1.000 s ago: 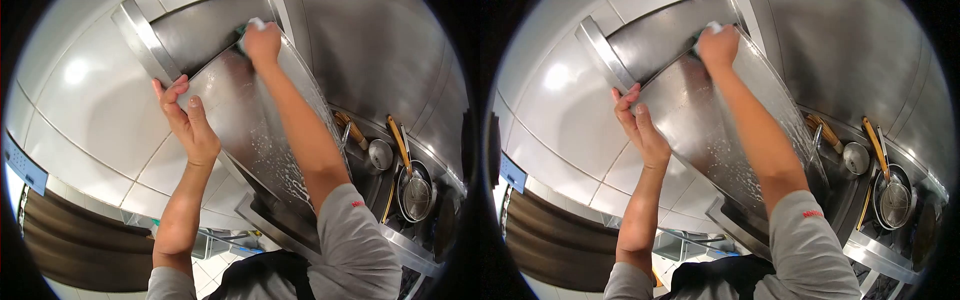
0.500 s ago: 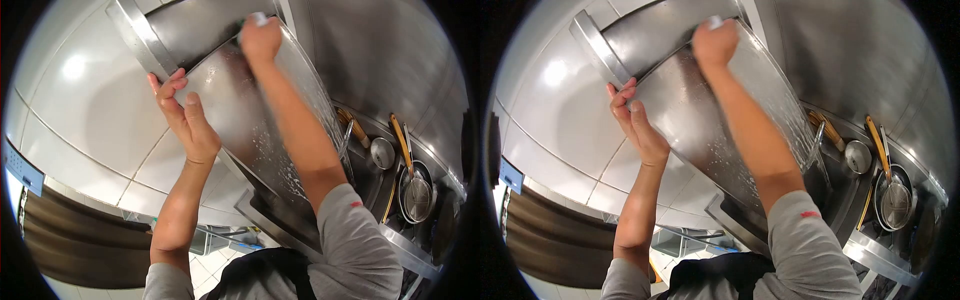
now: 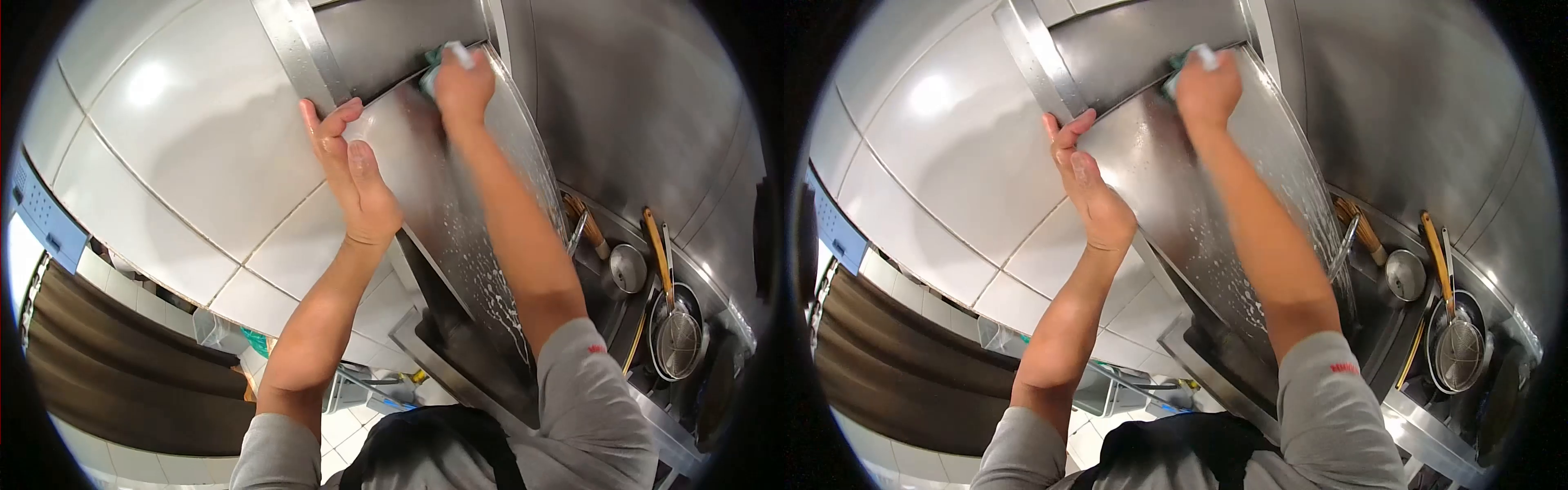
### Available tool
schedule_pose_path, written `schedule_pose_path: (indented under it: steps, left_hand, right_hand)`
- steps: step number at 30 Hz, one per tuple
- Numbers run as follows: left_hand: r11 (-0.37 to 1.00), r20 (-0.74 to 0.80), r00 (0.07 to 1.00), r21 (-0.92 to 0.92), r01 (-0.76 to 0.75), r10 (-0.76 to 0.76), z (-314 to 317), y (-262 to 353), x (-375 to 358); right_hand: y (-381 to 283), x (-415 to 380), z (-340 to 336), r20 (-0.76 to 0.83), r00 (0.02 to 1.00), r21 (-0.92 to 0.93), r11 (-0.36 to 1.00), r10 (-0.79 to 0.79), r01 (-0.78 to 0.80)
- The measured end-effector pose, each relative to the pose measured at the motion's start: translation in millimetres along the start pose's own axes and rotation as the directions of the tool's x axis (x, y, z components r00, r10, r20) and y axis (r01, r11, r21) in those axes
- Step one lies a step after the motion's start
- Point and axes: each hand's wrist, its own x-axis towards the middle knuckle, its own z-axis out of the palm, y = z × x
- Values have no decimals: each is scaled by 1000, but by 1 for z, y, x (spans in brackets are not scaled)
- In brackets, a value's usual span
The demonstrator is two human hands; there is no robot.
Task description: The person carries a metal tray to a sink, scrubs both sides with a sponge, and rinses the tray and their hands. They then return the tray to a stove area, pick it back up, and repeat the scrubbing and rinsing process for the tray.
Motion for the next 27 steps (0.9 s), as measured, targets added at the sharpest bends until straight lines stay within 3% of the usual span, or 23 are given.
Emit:
schedule_pose_path:
  steps: [2, 6, 8, 9, 13, 16, 17, 20, 21, 22, 23, 24, 26, 27]
  left_hand:
    - [1000, -15, 1000, -26, 9, -10, 2, 5, -3]
    - [998, 22, 999, -35, -47, 48, -1, -1, -3]
    - [999, -9, 1000, -43, -27, 26, 1, 0, -5]
    - [993, -44, 999, -118, 24, -30, 3, 5, -5]
    - [999, -19, 999, -32, -28, 28, -1, 5, -2]
    - [994, 24, 994, -19, -110, 110, -5, -5, -6]
    - [993, 25, 993, -32, -117, 117, -5, -4, -7]
    - [982, -3, 990, -121, -143, 144, -1, -10, -8]
    - [983, 7, 989, -105, -147, 149, -1, -8, -8]
    - [984, 13, 987, -87, -157, 158, 0, -6, -6]
    - [978, -3, 992, -167, -124, 126, 5, 1, -8]
    - [977, 7, 996, -192, -88, 91, 4, 2, -10]
    - [968, 34, 999, -252, -24, 34, 4, 3, -10]
    - [982, 26, 997, -175, -67, 72, 3, -1, -11]
  right_hand:
    - [-16, -42, -10, 32, 995, 89, 992, -93, 90]
    - [-54, -95, -31, 227, 971, 257, 966, -79, 19]
    - [-60, -117, -37, 281, 934, 275, 951, -220, 141]
    - [-62, -121, -39, 308, 907, 285, 937, -287, 200]
    - [-72, -116, -59, 543, 776, 359, 924, -322, 132]
    - [-63, -113, -66, 566, 663, 328, 872, -490, 365]
    - [-58, -113, -78, 662, 617, 263, 903, -425, 340]
    - [-3, -148, -142, 634, 657, 118, 890, -408, 440]
    - [26, -165, -178, 681, 652, 91, 922, -333, 377]
    - [53, -193, -219, 601, 747, 12, 938, -283, 346]
    - [96, -217, -266, 606, 778, -89, 958, -164, 272]
    - [132, -248, -306, 504, 863, -228, 964, 0, 134]
    - [162, -280, -352, 282, 920, -394, 907, 271, -147]
    - [156, -280, -347, 292, 931, -392, 916, 218, -92]
